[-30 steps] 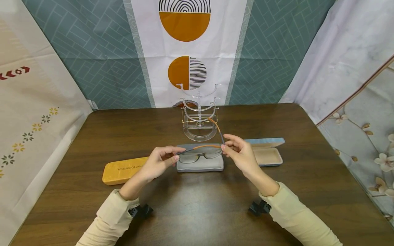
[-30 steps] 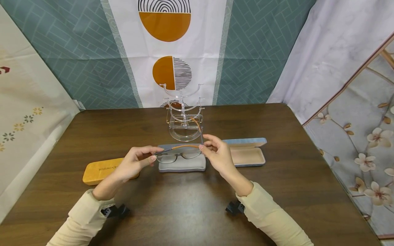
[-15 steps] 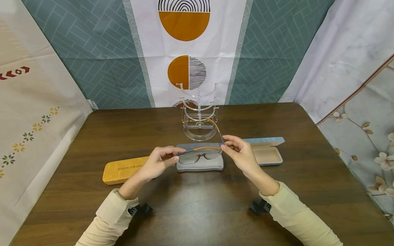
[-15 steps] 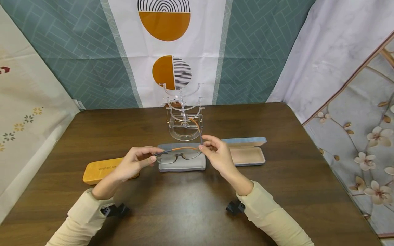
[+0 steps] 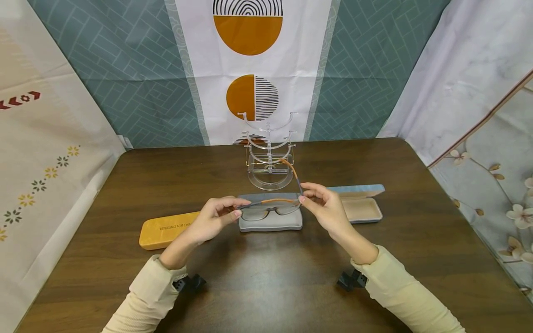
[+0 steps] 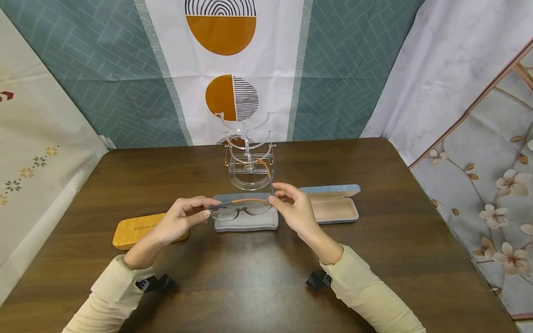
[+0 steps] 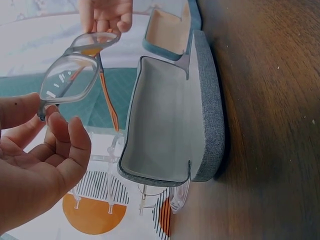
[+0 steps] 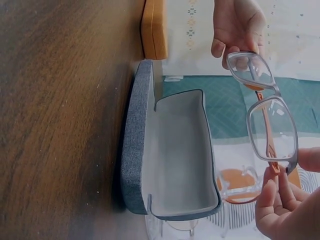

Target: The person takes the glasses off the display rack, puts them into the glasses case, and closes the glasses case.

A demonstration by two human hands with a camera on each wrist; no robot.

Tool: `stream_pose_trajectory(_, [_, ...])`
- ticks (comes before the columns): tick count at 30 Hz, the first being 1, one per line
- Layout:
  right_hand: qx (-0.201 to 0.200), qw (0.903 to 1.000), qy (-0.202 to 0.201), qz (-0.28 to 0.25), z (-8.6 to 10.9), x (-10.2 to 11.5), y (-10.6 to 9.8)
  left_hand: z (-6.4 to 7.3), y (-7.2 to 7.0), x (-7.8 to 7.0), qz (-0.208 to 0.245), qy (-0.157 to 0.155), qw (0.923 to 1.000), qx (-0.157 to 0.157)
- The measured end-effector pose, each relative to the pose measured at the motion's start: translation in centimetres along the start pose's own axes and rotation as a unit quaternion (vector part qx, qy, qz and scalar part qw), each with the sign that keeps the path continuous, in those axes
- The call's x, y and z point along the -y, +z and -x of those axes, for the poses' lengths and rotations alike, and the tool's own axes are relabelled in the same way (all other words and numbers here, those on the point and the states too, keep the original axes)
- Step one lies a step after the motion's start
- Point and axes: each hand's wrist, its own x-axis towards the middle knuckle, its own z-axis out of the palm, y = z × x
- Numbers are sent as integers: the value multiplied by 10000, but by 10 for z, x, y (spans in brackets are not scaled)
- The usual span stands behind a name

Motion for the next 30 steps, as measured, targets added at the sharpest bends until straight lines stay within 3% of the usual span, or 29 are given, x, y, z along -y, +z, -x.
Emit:
stream_pose_trajectory(19, [-175, 9981, -175, -571, 1, -4, 1, -1, 9, 7, 300, -128, 9939, -1055])
stream_pose_trajectory(30, [-264, 9902, -226, -1356, 4, -4, 6, -3, 10, 6, 188, -109, 9914, -1293])
